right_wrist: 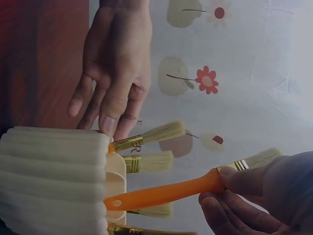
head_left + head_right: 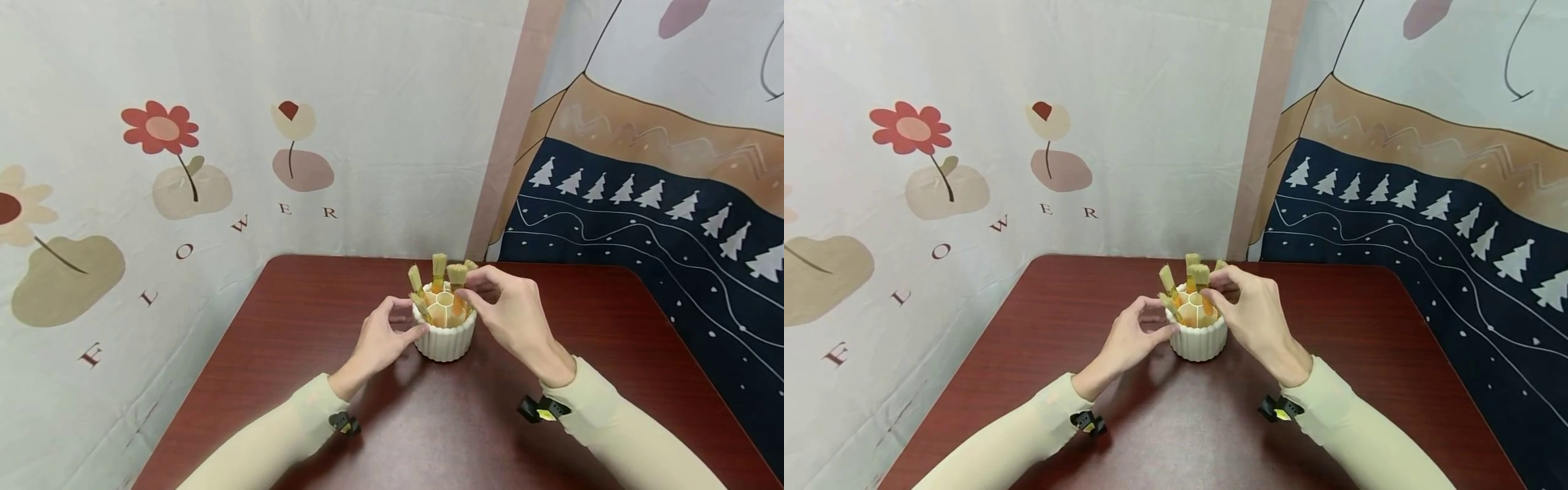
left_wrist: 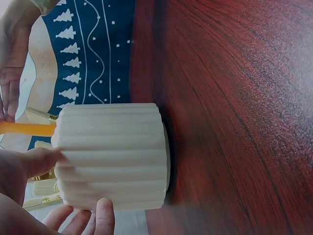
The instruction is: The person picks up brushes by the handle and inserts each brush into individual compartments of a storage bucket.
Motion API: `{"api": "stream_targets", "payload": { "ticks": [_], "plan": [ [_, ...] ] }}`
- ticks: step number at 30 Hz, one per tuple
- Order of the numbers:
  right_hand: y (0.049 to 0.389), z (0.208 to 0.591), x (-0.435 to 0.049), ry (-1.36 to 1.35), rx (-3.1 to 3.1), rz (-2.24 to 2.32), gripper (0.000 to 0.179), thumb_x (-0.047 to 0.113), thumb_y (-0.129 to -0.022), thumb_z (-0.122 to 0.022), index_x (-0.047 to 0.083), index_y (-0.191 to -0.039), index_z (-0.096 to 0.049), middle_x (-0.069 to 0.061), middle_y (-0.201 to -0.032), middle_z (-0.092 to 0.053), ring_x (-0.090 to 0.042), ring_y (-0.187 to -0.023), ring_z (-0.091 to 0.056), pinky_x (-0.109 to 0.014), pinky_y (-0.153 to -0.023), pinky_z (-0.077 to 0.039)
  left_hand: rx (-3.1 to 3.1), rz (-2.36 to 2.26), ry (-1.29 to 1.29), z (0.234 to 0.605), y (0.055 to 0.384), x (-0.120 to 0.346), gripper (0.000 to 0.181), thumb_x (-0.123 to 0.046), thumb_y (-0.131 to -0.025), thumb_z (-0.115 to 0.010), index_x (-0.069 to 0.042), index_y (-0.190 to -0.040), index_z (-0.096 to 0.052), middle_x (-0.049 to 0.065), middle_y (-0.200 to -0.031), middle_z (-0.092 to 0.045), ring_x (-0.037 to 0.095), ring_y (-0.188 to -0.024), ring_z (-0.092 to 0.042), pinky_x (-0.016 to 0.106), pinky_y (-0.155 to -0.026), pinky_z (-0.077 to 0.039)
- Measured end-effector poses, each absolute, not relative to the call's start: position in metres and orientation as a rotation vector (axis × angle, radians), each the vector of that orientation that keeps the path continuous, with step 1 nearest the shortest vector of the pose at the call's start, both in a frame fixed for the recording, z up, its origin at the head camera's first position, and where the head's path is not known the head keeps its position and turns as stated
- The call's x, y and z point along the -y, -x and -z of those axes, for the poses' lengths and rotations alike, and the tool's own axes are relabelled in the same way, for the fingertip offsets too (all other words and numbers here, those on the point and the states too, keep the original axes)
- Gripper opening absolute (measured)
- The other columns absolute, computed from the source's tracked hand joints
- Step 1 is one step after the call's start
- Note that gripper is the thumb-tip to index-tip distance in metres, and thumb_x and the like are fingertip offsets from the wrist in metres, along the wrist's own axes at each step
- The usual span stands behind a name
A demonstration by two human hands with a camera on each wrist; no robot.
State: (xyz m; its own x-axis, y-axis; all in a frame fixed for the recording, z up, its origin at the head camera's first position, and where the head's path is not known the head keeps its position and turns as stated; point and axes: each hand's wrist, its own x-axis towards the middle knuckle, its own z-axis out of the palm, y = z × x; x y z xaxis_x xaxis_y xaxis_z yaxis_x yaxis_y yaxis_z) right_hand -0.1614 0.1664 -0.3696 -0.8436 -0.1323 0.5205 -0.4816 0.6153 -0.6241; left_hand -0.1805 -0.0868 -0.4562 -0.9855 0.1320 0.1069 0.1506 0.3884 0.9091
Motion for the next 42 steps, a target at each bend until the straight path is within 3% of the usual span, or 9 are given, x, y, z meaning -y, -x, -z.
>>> {"api": "stream_targets", "payload": {
  "ticks": [3, 12, 20, 42],
  "plan": [
    [0.161, 0.372, -0.166, -0.501, 2.42, -1.101, 0.026, 0.004, -0.096, -0.096, 0.01, -0.118, -0.085, -0.007, -0.11, -0.091, -0.022, -0.09, -0.088, -0.047, -0.084, -0.075, 2.608, 1.708, 0.261, 0.456, 0.18, 0.087, 0.053, -0.026, -0.098, -0.098, -0.011, -0.142, -0.073, 0.013, -0.143, -0.082, 0.037, -0.129, -0.084, 0.05, -0.1, -0.073],
    [0.164, 0.381, -0.165, -0.556, 2.43, -1.096, 0.025, 0.004, -0.097, -0.095, 0.012, -0.119, -0.085, -0.004, -0.109, -0.091, -0.018, -0.09, -0.088, -0.037, -0.082, -0.075, 2.605, 1.703, 0.266, 0.456, 0.18, 0.087, 0.053, -0.026, -0.098, -0.097, -0.011, -0.142, -0.073, 0.014, -0.144, -0.081, 0.039, -0.13, -0.083, 0.052, -0.102, -0.073],
    [0.163, 0.389, -0.165, -0.588, 2.462, -1.074, 0.028, 0.0, -0.096, -0.094, 0.011, -0.121, -0.085, -0.006, -0.112, -0.091, -0.02, -0.092, -0.088, -0.045, -0.085, -0.075, 2.603, 1.709, 0.273, 0.456, 0.179, 0.087, 0.052, -0.026, -0.098, -0.097, -0.011, -0.142, -0.073, 0.015, -0.142, -0.082, 0.039, -0.129, -0.083, 0.053, -0.102, -0.073],
    [0.157, 0.404, -0.163, -0.727, 2.438, -0.913, 0.03, -0.003, -0.094, -0.095, 0.005, -0.12, -0.083, -0.012, -0.112, -0.091, -0.023, -0.1, -0.09, -0.042, -0.087, -0.075, 2.602, 1.713, 0.273, 0.456, 0.18, 0.087, 0.052, -0.026, -0.098, -0.097, -0.01, -0.141, -0.072, 0.015, -0.143, -0.081, 0.04, -0.129, -0.083, 0.053, -0.102, -0.073]
  ]
}}
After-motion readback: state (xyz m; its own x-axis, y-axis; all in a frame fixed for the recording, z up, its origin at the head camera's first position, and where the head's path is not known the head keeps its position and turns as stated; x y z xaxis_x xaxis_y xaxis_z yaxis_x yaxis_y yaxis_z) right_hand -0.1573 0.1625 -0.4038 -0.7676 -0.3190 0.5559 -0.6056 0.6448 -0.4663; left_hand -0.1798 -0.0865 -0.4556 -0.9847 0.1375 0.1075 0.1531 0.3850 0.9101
